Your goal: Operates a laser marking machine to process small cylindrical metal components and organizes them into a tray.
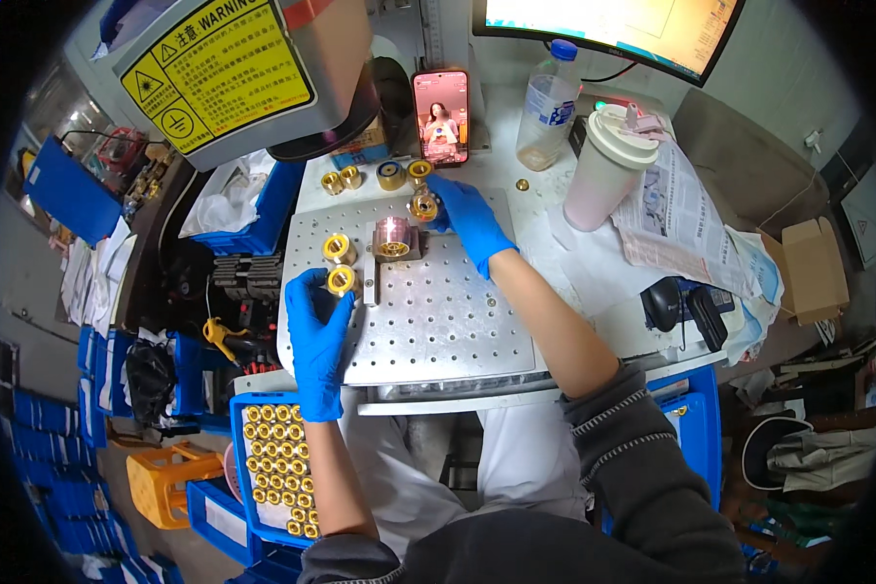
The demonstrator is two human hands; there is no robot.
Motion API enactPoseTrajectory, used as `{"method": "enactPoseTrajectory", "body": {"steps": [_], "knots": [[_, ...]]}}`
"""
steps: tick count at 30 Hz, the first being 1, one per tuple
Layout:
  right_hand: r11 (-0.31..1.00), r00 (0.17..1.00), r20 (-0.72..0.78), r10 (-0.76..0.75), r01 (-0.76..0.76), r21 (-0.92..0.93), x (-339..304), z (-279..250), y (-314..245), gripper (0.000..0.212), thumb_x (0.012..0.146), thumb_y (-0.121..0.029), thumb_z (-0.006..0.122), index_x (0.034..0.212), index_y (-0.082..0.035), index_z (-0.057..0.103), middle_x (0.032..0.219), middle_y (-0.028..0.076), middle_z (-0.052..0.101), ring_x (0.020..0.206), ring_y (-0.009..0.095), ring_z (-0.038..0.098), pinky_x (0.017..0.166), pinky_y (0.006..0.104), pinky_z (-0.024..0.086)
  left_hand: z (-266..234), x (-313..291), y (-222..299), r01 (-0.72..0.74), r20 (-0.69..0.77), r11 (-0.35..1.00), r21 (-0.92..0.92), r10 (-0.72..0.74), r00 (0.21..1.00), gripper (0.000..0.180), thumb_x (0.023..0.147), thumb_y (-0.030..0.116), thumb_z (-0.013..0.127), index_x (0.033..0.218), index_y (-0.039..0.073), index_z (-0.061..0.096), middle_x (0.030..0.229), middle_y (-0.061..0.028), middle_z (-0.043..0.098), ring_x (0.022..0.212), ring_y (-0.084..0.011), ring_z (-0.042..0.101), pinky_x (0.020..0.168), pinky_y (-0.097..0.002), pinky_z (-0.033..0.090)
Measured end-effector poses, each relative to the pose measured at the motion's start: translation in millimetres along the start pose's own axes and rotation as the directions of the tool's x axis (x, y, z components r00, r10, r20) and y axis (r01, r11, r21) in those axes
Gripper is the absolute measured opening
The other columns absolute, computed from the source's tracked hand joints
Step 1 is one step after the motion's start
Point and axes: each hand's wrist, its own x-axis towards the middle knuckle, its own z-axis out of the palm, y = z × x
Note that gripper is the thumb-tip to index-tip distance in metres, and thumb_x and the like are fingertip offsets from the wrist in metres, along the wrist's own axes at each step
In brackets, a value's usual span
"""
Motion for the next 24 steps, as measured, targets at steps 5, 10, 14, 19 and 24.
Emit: {"method": "enactPoseTrajectory", "body": {"steps": [5,10,14,19,24], "knots": [[1.0,1.0,-0.011,-0.006,0.006,0.0,-1,1,-1,0.044,0.093,-0.047,0.055,0.102,-0.005,0.066,0.079,0.002,0.065,0.064,0.008,0.055,0.058,0.023,0.043,1,0,-1,-0.007,0.003,1.0,0.015,0.007,1.0,0.04,0.08,0.006,0.072,0.115,0.004,0.052,0.1,-0.0037,0.051,0.085,-0.0128,0.049,0.08,-0.0274,0.044],[1.0,1.0,-0.016,0.007,-0.007,0.011,1,1,0,0.045,0.092,-0.047,0.055,0.102,-0.005,0.066,0.078,0.001,0.064,0.064,0.007,0.054,0.057,0.023,0.042,0,0,-2,-0.02,0.005,0.999,0.035,0.02,1.0,0.04,0.08,0.007,0.072,0.115,0.004,0.053,0.1,-0.0034,0.051,0.084,-0.0127,0.048,0.079,-0.0274,0.044],[1.0,1.0,-0.008,0.005,-0.005,0.02,0,1,-1,0.045,0.092,-0.047,0.055,0.102,-0.004,0.066,0.08,0.003,0.065,0.065,0.008,0.056,0.058,0.0229,0.043,0,0,-3,-0.032,0.002,0.999,0.022,0.032,0.999,0.041,0.079,0.007,0.073,0.115,0.004,0.053,0.1,-0.003,0.051,0.084,-0.0125,0.048,0.079,-0.0273,0.044],[0.999,1.0,-0.01,-0.014,0.015,0.043,7,0,6,0.046,0.093,-0.044,0.054,0.109,-0.002,0.064,0.085,0.005,0.067,0.068,0.01,0.06,0.059,0.0231,0.047,1,0,-1,-0.021,-0.001,0.999,0.048,0.021,1.0,0.041,0.079,0.006,0.073,0.115,0.004,0.053,0.099,-0.0025,0.052,0.083,-0.012,0.048,0.078,-0.0269,0.044],[0.996,0.999,-0.033,-0.043,0.045,0.072,10,-1,8,0.041,0.091,-0.041,0.059,0.088,-0.001,0.066,0.077,0.007,0.064,0.062,0.013,0.061,0.056,0.0269,0.05,1,0,2,0.004,0.002,1.0,-0.007,-0.004,1.0,0.041,0.079,0.008,0.073,0.115,0.004,0.054,0.102,-0.0034,0.051,0.086,-0.0133,0.047,0.079,-0.027,0.044]]}}
